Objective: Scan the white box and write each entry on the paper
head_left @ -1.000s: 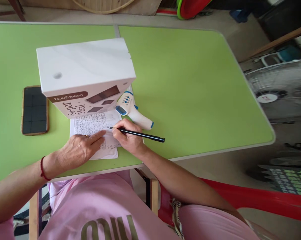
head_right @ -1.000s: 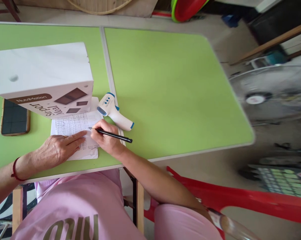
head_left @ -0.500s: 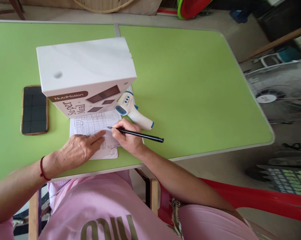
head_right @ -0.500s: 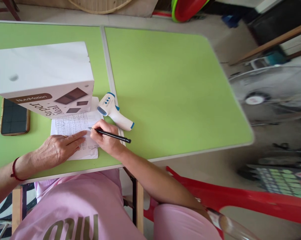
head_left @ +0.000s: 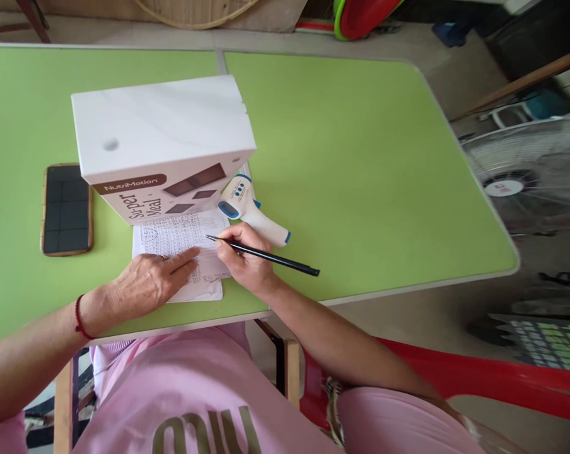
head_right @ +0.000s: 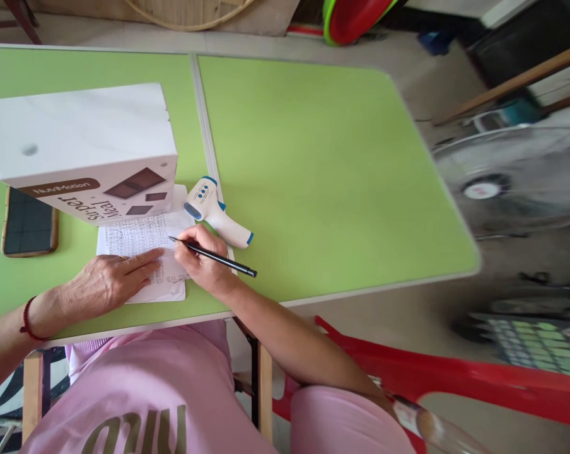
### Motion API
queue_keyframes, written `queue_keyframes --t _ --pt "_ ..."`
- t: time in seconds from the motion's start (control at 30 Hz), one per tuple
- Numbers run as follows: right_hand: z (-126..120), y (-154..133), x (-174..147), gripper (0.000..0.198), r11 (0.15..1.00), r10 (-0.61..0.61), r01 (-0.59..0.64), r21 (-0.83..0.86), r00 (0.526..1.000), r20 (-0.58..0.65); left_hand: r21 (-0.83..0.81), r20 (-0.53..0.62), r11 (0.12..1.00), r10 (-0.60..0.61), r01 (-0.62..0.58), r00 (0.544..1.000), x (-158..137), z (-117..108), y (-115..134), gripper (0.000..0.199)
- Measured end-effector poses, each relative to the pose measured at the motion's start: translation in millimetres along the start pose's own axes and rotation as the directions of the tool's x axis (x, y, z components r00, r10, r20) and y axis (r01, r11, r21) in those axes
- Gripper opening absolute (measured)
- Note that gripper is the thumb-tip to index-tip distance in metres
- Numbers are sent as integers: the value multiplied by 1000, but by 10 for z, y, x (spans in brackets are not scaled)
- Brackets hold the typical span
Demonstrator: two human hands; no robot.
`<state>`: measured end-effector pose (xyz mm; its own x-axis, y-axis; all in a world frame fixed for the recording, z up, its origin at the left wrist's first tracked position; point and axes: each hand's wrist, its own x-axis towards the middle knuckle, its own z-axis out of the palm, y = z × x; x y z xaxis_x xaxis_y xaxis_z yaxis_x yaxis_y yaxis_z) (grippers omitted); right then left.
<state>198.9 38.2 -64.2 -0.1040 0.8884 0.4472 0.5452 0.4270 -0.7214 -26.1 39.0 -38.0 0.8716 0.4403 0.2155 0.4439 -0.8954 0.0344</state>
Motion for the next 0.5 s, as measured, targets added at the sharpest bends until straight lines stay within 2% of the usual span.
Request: queue_keyframes --t 0.03,0.1,0.17,0.2,0.27,0.3,0.37,0.4,0.43,0.47,0.5 --pt "-9 1 4 3 999 -34 34 3 999 -3 -8 -15 1000 10 -11 1000 4 -4 -12 27" --pt "-26 21 13 8 988 -152 152 -13 988 0 -42 -88 998 39 -42 995 14 -37 -34 22" --pt "-38 64 16 16 960 -269 270 -76 963 21 -108 -226 993 28 -53 974 18 -99 -54 14" --pt "-43 90 13 20 946 -299 301 -121 953 42 -153 -315 987 -12 -39 949 16 -135 -65 12" --pt "-48 143 3 26 926 -297 311 -212 950 94 -239 -496 970 -154 36 855 7 -199 -94 14" --pt "-48 168 -3 29 918 -286 308 -248 950 124 -259 -581 962 -226 86 782 3 -223 -115 19" --pt "-42 206 -15 32 900 -270 315 -301 945 182 -250 -731 945 -327 211 599 3 -252 -169 34" --pt "-38 220 -20 33 889 -275 329 -319 940 203 -248 -763 924 -371 290 529 7 -258 -201 42" --pt "-33 230 -23 33 878 -283 344 -333 934 218 -267 -766 890 -429 370 479 12 -260 -235 51" --pt "-28 236 -25 34 868 -294 358 -345 929 225 -314 -717 843 -512 436 473 14 -258 -271 60" --pt "-23 238 -27 34 860 -303 368 -353 925 229 -373 -621 799 -593 472 513 14 -251 -309 66"
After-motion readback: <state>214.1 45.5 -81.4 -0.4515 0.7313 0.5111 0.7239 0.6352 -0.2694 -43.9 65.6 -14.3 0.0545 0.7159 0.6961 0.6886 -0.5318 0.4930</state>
